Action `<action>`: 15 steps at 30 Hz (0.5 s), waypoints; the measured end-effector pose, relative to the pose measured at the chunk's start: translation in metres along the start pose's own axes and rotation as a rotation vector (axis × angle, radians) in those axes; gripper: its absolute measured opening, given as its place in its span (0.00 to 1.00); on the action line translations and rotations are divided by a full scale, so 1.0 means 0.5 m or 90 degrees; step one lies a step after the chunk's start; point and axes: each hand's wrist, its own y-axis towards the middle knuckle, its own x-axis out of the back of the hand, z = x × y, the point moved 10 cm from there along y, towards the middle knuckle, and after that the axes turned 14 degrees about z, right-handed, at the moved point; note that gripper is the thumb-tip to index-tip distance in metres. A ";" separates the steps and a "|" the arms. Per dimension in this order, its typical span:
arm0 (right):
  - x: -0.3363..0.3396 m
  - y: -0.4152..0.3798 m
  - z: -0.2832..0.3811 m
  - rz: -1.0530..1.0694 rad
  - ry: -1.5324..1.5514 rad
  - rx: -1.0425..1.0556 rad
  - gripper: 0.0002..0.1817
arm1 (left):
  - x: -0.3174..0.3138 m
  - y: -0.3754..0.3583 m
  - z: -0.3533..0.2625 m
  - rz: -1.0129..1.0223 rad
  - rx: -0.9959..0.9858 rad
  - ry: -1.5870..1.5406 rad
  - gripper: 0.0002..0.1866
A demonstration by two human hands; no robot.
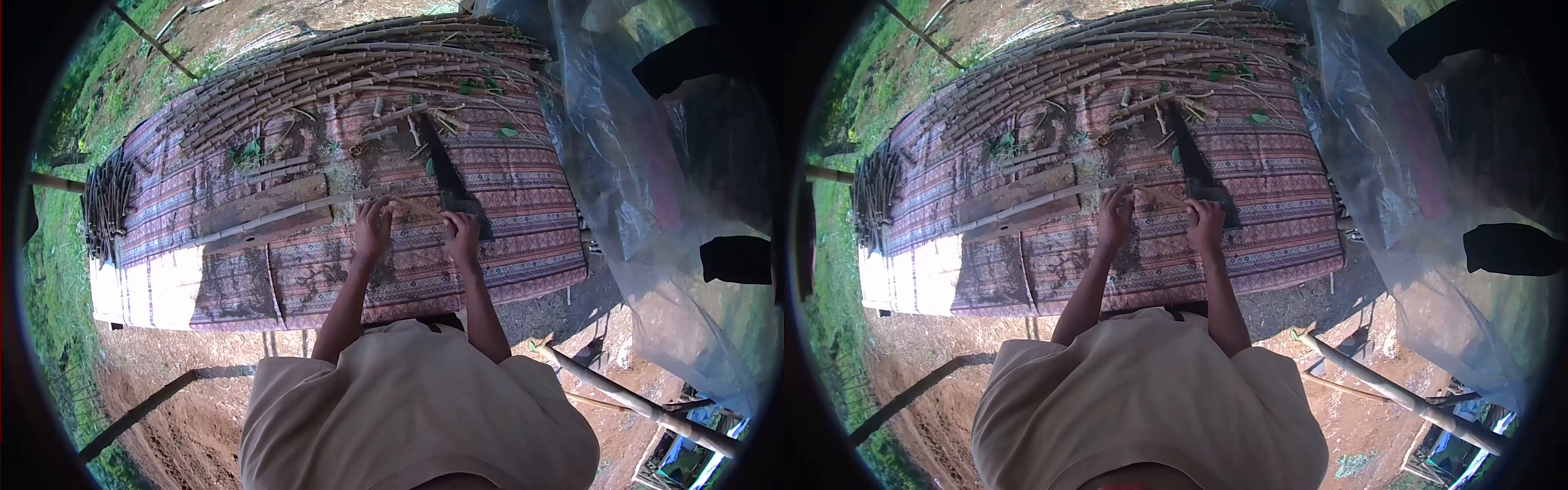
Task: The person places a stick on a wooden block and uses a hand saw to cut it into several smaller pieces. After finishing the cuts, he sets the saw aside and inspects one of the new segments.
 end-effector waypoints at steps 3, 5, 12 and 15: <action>0.013 0.019 -0.042 -0.024 0.039 0.007 0.08 | -0.027 0.031 -0.037 0.000 -0.025 0.047 0.14; 0.068 0.008 -0.100 -0.011 0.030 -0.021 0.07 | -0.097 0.040 -0.085 -0.004 -0.024 0.035 0.14; 0.158 0.018 -0.220 -0.024 -0.027 -0.080 0.06 | -0.235 0.075 -0.143 0.026 -0.024 0.124 0.14; 0.174 0.030 -0.258 -0.019 0.022 -0.094 0.06 | -0.281 0.080 -0.151 0.042 -0.043 0.156 0.13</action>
